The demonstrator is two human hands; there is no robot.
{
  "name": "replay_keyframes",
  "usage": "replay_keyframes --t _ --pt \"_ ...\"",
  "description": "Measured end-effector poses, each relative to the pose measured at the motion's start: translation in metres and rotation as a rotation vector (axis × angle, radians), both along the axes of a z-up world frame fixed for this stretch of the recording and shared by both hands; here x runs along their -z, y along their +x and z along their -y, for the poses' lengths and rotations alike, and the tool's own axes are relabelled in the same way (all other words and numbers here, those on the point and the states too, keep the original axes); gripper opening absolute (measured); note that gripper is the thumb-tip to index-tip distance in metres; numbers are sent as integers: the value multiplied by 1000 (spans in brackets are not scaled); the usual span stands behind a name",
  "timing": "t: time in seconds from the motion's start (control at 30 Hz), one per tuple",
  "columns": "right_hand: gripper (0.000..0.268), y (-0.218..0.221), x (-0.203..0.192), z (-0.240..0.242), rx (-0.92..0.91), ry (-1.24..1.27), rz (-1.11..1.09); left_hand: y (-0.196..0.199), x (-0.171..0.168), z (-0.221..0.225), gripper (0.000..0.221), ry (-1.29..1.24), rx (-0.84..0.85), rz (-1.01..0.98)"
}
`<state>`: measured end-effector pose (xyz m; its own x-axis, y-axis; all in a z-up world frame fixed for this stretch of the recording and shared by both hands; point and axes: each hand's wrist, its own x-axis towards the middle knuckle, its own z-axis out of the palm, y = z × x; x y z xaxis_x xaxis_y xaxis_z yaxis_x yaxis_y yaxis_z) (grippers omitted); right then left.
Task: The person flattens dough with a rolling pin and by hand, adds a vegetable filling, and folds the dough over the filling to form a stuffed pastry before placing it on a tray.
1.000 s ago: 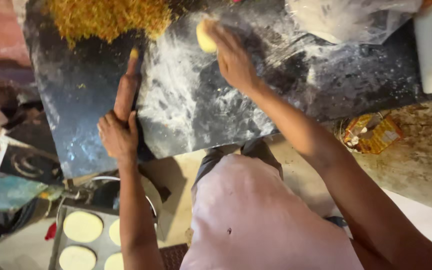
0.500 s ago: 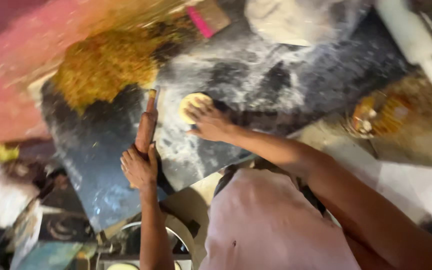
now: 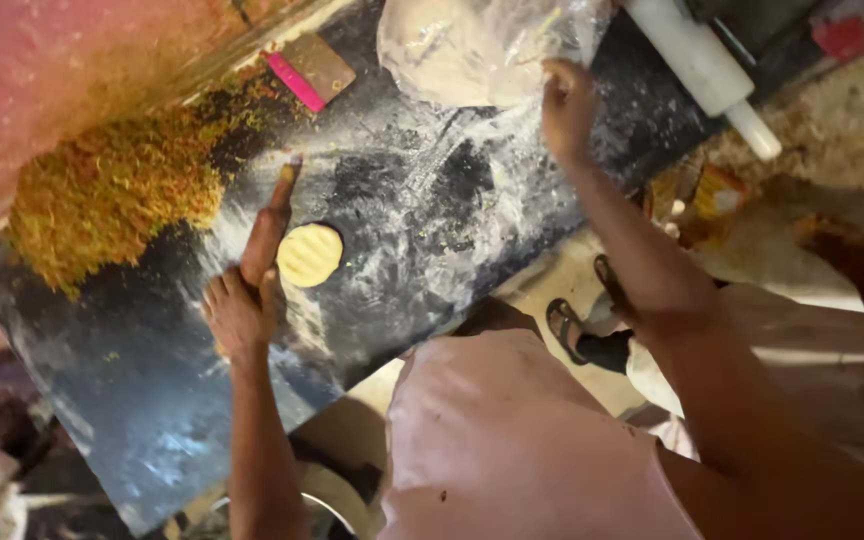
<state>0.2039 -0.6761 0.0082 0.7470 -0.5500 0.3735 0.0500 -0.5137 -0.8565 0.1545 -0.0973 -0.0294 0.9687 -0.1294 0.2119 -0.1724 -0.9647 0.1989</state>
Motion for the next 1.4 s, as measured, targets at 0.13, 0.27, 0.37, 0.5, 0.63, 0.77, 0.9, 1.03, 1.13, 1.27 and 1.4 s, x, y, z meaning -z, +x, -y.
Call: replay_keyframes --t 0.13,0.27,0.37,0.5,0.63,0.77,0.9,1.03,1.13,1.27,1.4 --pt "25 74 1 38 -194 74 -343 16 -7 8 69 75 -82 -182" --pt "25 135 -2 15 -387 76 -447 -19 -27 30 73 -17 -113 -51" --pt "25 162 -2 -8 -493 60 -462 -67 -26 41 73 -116 -251 -47" --pt "25 174 2 -13 -541 70 -498 -157 -10 33 73 -150 -415 32" --pt "25 195 -10 8 -524 102 -471 -244 -2 32 74 -171 -728 72" --pt "26 196 -16 3 -543 167 -439 -302 15 31 73 -165 -925 55" --pt "26 173 -35 -29 -591 283 -373 -338 32 20 71 -203 -1035 49" --pt "27 107 -55 -84 -631 431 -288 -342 39 3 67 -163 -1020 19" --pt "27 53 -86 -117 -619 513 -199 -341 25 -28 66 -167 -973 13" --pt "28 -12 -124 -188 -672 567 -117 -334 3 -101 64 -224 -923 119" --pt "29 -32 -139 -306 -773 559 -112 -308 -19 -179 61 -345 -801 298"
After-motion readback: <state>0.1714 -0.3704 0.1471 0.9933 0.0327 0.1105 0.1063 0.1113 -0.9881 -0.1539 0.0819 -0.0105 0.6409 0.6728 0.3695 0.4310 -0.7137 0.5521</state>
